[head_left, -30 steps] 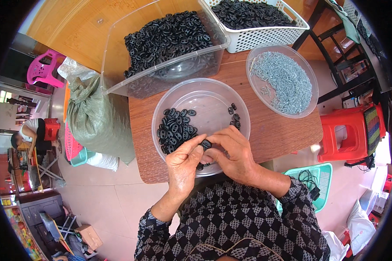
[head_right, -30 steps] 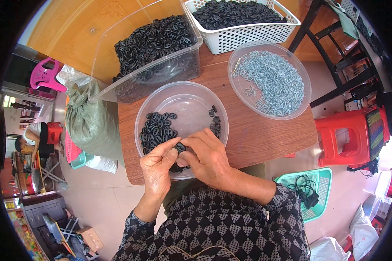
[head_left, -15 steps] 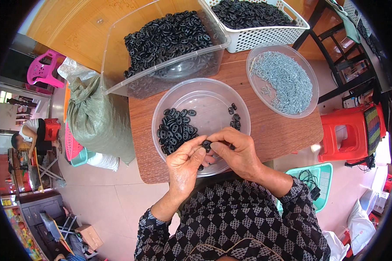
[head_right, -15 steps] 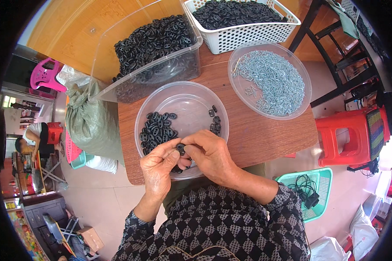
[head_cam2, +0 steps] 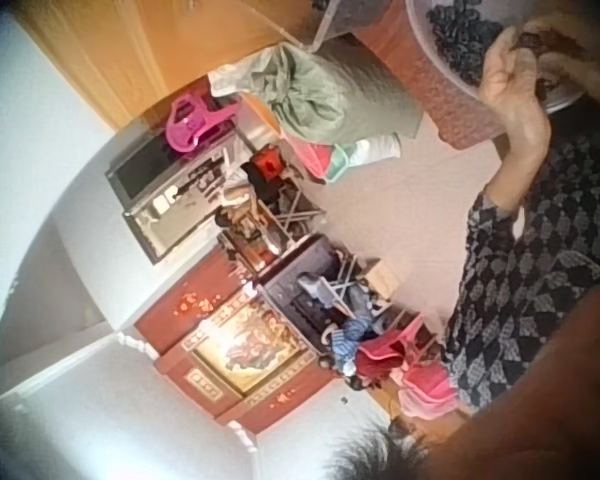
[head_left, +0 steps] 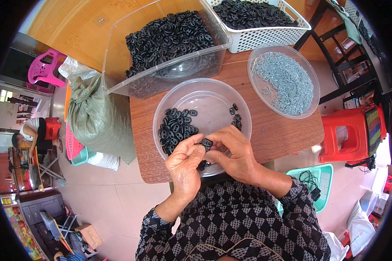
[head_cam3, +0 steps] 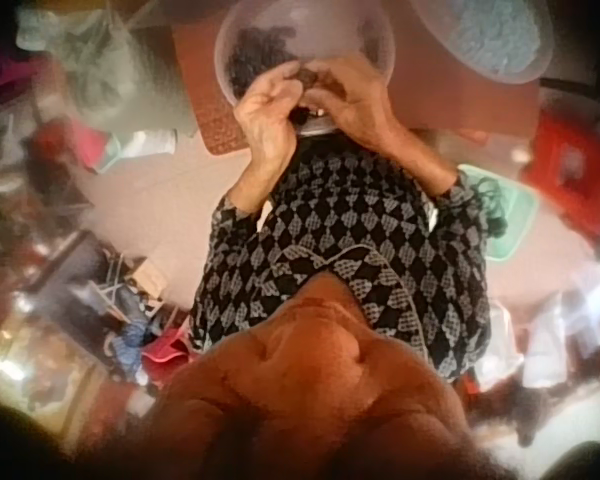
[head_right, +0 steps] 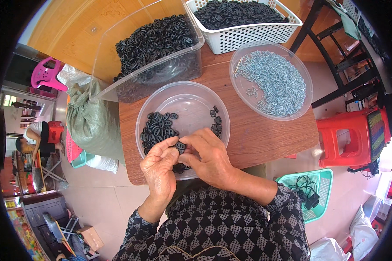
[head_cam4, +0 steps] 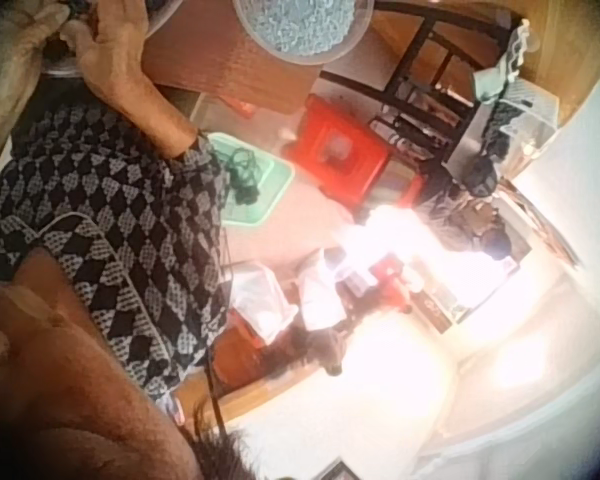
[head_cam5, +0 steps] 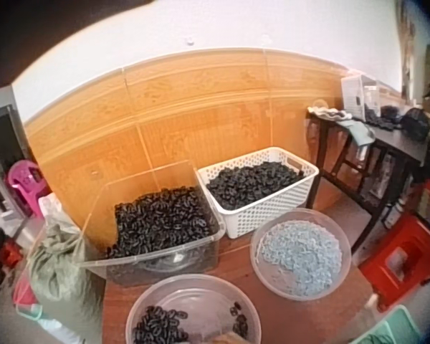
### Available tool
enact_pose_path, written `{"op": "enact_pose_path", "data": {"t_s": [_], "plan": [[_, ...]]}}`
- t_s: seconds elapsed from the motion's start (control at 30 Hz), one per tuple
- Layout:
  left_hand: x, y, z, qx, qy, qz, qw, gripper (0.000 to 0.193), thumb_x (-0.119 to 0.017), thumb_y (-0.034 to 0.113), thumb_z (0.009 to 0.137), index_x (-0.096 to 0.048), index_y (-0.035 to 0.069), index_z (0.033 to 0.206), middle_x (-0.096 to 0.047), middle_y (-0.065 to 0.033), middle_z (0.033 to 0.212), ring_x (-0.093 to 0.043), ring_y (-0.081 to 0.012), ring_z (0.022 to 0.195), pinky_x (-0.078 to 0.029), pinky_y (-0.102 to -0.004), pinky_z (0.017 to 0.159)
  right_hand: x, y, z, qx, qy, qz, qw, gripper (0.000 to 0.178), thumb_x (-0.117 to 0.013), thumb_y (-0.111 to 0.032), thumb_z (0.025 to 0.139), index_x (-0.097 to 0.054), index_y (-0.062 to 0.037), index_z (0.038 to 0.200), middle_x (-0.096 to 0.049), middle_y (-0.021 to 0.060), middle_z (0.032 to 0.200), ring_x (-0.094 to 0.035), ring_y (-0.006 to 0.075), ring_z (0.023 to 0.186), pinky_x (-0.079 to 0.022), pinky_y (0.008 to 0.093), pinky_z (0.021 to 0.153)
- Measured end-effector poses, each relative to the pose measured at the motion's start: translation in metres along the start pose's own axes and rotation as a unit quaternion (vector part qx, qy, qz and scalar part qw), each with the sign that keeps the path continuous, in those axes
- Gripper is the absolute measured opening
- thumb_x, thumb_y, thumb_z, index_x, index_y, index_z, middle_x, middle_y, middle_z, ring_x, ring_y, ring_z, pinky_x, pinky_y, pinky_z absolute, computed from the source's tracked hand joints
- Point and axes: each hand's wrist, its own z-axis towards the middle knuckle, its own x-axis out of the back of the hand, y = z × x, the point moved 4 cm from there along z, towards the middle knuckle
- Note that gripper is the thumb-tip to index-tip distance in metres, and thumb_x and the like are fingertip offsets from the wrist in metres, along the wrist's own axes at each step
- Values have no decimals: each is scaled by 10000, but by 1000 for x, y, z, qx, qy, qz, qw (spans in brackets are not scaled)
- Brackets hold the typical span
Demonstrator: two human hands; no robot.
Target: The person sits at a table and repeatedly picks up small black plastic rings and silver metal pins. They insert the pins into the rings by hand, one at a time, and place the assembled units into a clear plastic bowl.
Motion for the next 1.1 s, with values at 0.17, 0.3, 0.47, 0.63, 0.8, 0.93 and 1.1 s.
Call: {"op": "enact_pose_path", "data": {"t_s": [0.17,0.3,0.47,0.63,0.8,0.93,1.1], "plan": [[-2,1,-1,26,-15,-4,1000,274,-596,-38,817,-571,-104,1081,-583,1,745,-489,-43,648,-407,-174,644,0,3,-2,13,8,-1,1000,310,-725,-21,651,-599,6,933,-553,95,782,-520,217,708,-440,321,608],[-2,3,-1,21,-25,9,999,284,-586,-44,810,-574,-102,1089,-574,9,737,-482,-39,649,-400,-173,643,0,3,-2,34,8,-14,999,294,-723,3,680,-621,5,956,-559,66,785,-518,151,691,-456,251,557],[-2,0,-4,0,-6,-11,1000,281,-578,-43,808,-584,-94,1085,-569,10,734,-477,-39,650,-393,-174,638,1,-2,0,50,18,-17,998,300,-721,-2,654,-611,19,932,-568,91,780,-518,201,682,-438,302,580],[2,-3,-4,1,-49,-9,999,271,-569,-31,844,-577,-67,1112,-613,-19,810,-522,-47,726,-429,-184,704,0,0,-2,57,26,-23,998,305,-719,-2,641,-602,27,921,-568,104,779,-517,228,676,-431,326,592],[0,5,0,17,-55,54,997,285,-574,-43,822,-586,-74,1105,-593,-1,767,-507,-43,680,-418,-175,668,1,1,-4,60,28,-22,998,315,-719,-2,641,-598,29,930,-568,108,780,-515,230,673,-425,329,585],[3,9,3,13,-86,105,991,285,-572,-45,819,-595,-67,1102,-588,4,749,-504,-44,662,-417,-174,658,1,1,-4,62,26,-24,997,310,-719,-3,645,-594,28,927,-567,106,778,-514,230,672,-420,334,583],[3,8,2,8,-107,108,988,272,-544,-9,870,-588,-26,1138,-615,-20,815,-545,-59,714,-451,-185,682,1,-2,-2,73,31,-29,996,297,-718,-6,646,-592,25,914,-565,104,775,-513,231,671,-418,336,588]]}}
